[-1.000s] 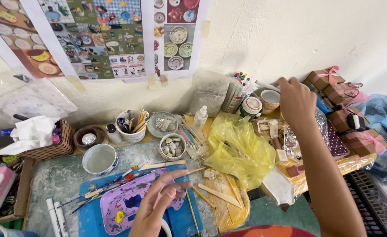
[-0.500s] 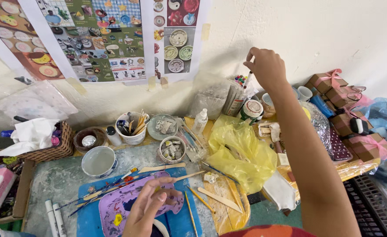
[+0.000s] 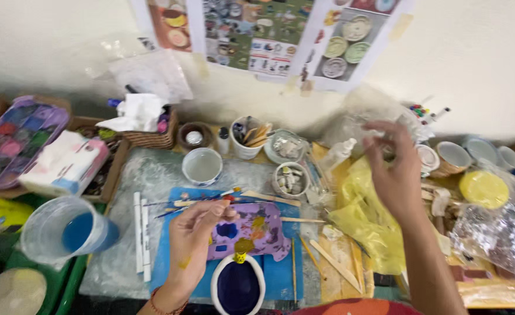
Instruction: The person uses a marker to paint a small yellow cat figure attached to the rim of a dark blue ceramic bowl.
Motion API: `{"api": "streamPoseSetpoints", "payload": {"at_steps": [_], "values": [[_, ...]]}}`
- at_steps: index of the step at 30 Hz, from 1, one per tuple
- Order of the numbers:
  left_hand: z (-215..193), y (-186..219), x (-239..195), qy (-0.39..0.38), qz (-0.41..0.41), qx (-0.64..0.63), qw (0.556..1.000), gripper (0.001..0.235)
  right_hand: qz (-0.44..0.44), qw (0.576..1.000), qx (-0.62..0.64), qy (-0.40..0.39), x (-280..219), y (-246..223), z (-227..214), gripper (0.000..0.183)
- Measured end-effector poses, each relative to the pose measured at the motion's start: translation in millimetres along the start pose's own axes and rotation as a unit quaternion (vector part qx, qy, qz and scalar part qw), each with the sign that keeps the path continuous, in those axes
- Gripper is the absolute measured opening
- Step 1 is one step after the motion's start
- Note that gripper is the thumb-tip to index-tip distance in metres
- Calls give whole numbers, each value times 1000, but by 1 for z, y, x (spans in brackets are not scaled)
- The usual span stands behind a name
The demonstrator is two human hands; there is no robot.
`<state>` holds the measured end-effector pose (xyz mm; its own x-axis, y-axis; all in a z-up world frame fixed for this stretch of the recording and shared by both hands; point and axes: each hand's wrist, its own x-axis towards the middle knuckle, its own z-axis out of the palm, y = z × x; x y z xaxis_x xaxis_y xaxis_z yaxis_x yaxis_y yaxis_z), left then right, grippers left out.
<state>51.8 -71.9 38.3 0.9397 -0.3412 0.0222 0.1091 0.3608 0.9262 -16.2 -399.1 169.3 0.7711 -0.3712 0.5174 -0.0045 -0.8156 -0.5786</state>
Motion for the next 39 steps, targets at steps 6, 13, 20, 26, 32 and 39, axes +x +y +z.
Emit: {"api": "streamPoseSetpoints", "payload": {"at_steps": [6, 13, 20, 26, 32, 39], "values": [[28, 6, 1, -108, 52, -266, 956, 40, -88, 904, 261, -327, -102, -118, 85, 79], [28, 12, -20, -121, -54, -396, 909, 70, -169, 953, 112, -225, -60, -167, 149, 71], [-3, 41, -7, -170, 36, -429, 887, 74, -248, 907, 98, -326, -102, -188, 161, 81], [-12, 63, -6, -138, -63, -452, 879, 76, -260, 913, -28, -313, -65, -168, 183, 74], [-39, 55, -7, -204, -13, -317, 926, 79, -228, 950, -86, -196, -19, -147, 188, 71], [-67, 43, -1, -175, 28, -148, 973, 72, -237, 949, -102, -182, -20, -137, 185, 58]]}}
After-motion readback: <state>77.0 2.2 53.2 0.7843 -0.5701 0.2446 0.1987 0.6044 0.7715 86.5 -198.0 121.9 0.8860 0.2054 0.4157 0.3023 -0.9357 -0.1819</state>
